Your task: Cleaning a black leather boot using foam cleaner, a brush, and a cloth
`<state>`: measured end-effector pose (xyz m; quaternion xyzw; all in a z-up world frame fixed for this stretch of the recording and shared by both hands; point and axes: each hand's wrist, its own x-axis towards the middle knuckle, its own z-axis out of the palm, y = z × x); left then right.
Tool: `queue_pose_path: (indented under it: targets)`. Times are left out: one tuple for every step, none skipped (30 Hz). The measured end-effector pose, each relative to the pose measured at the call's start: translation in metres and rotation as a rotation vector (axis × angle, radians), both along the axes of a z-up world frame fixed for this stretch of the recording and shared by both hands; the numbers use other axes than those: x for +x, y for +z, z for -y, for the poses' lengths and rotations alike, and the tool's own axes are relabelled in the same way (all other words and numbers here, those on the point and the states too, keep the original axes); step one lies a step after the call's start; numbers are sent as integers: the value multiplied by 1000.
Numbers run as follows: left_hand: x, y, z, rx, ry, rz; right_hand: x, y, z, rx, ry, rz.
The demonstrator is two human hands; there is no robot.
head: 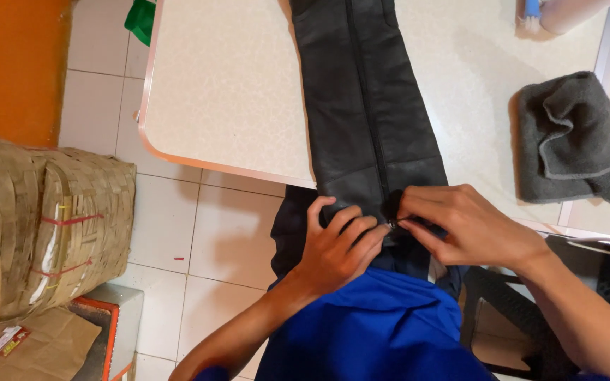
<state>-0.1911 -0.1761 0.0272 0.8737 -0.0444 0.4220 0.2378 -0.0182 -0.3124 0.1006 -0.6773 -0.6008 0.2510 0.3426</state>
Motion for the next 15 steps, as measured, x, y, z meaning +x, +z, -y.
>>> queue_pose_path:
  targets:
    - [2,-1,1,44,8,-27,0,1,0,6,23,14]
    - [3,-6,2,43,6,-25,-2,0,0,5,21,16]
    - [4,-10,2,34,-31,36,-3,-1,-1,5,13,40]
    - [7,-14,2,26,-68,100,-3,-2,-2,7,6,67]
    - [8,-17,0,27,-69,104,-2,-2,-2,8,4,71]
    - [8,-19,-1,19,-118,141,-1,-3,-3,17,-16,20]
    - [8,-21,-3,10,-166,178,0,-4,-4,26,-36,-30]
    - [9,-22,-3,10,-160,173,1,-5,-5,25,-30,-35]
    - [11,-23,-3,2,-180,214,2,-6,-6,45,-37,-53]
    - [13,-24,-3,-6,-206,259,3,-7,-7,66,-49,-66]
    - [13,-23,-2,-7,-205,258,3,-7,-8,65,-48,-67]
    - [13,-23,-2,-12,-225,269,4,-7,-9,58,-66,-87]
    - [14,-22,-3,-18,-244,279,6,-7,-11,50,-84,-108]
    - [15,-21,-4,-17,-248,280,5,-7,-12,52,-87,-107]
    - [15,-19,-4,-12,-246,290,5,-8,-13,54,-92,-108]
